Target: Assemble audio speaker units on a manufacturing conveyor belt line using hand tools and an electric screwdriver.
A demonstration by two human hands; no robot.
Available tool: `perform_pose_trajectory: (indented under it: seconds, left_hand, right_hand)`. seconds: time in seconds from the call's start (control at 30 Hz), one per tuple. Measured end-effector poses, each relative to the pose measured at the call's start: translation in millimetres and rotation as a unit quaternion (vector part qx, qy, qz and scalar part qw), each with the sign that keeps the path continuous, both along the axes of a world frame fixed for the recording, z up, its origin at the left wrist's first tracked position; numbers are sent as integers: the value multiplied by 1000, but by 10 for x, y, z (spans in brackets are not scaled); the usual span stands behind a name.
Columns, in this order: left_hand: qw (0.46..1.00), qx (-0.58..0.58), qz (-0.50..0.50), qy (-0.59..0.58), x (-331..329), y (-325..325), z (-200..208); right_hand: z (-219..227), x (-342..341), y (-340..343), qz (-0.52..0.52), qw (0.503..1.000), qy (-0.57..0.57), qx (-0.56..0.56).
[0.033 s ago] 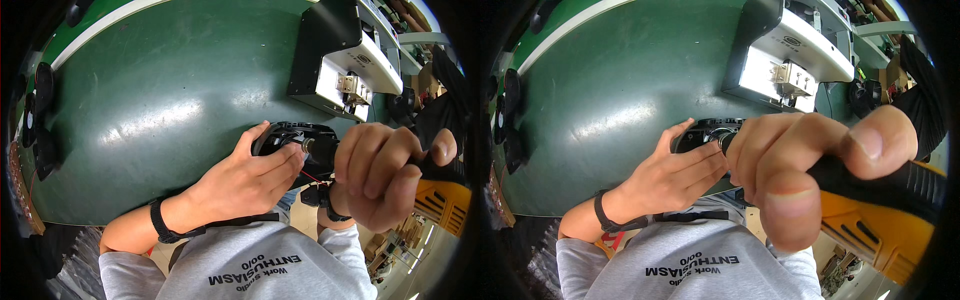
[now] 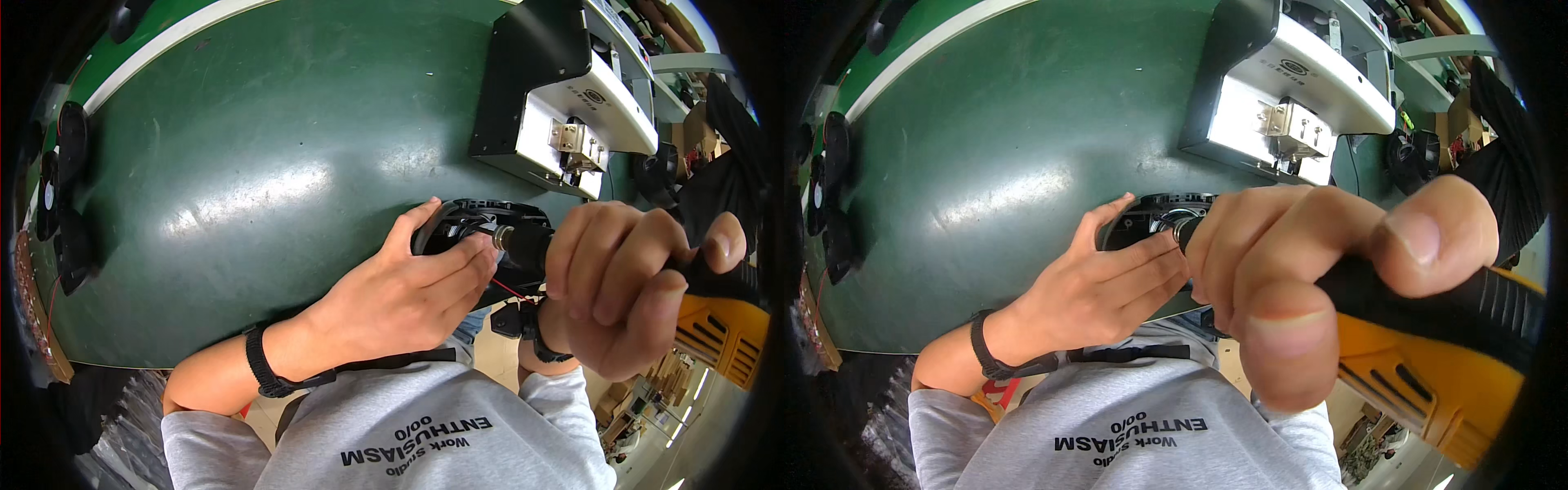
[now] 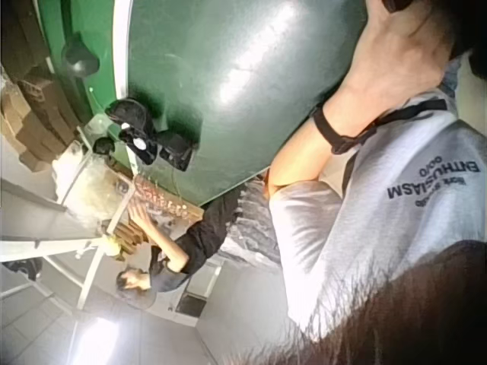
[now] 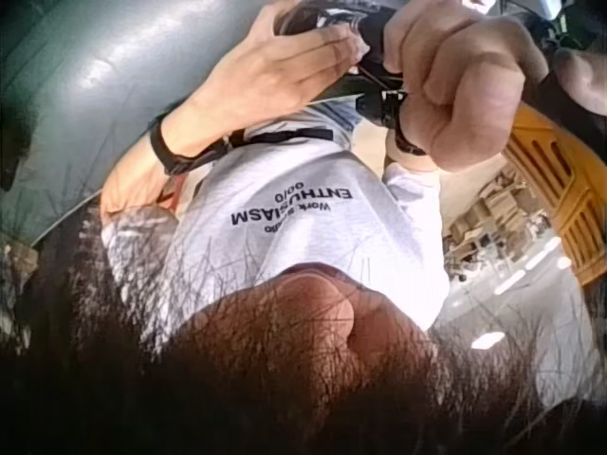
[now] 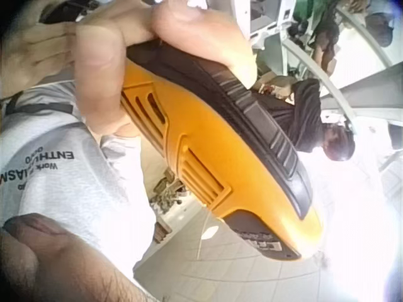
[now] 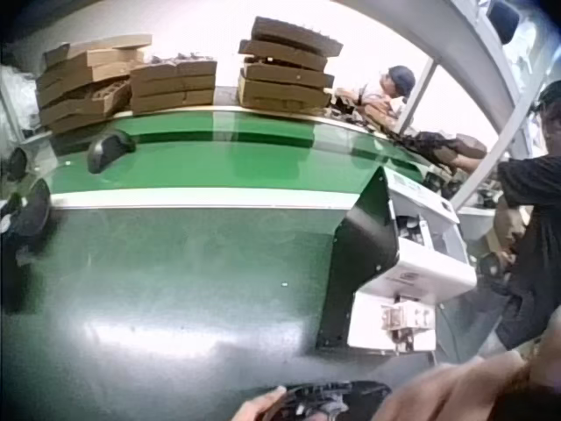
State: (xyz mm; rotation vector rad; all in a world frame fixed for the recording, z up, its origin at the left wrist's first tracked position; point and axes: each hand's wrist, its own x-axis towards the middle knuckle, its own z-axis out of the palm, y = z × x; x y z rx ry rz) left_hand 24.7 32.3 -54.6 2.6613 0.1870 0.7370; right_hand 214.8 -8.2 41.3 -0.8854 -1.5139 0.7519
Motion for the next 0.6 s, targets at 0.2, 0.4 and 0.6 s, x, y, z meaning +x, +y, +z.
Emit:
perform_pose_trajectory:
  seconds: [0.2, 0.4, 0.6]
  left_hand:
    - [1000, 5, 7, -1, -5, -19, -8]
    - [999, 11, -6, 33, -23, 6, 69]
    - [1000, -7, -9, 25, -43, 29, 53]
  right_hand:
    - [-30, -9, 23, 16, 1000, 14, 0]
    - [-2, -251, 95, -31, 999, 22, -9]
    - [-56, -297, 190, -47, 998, 46, -5]
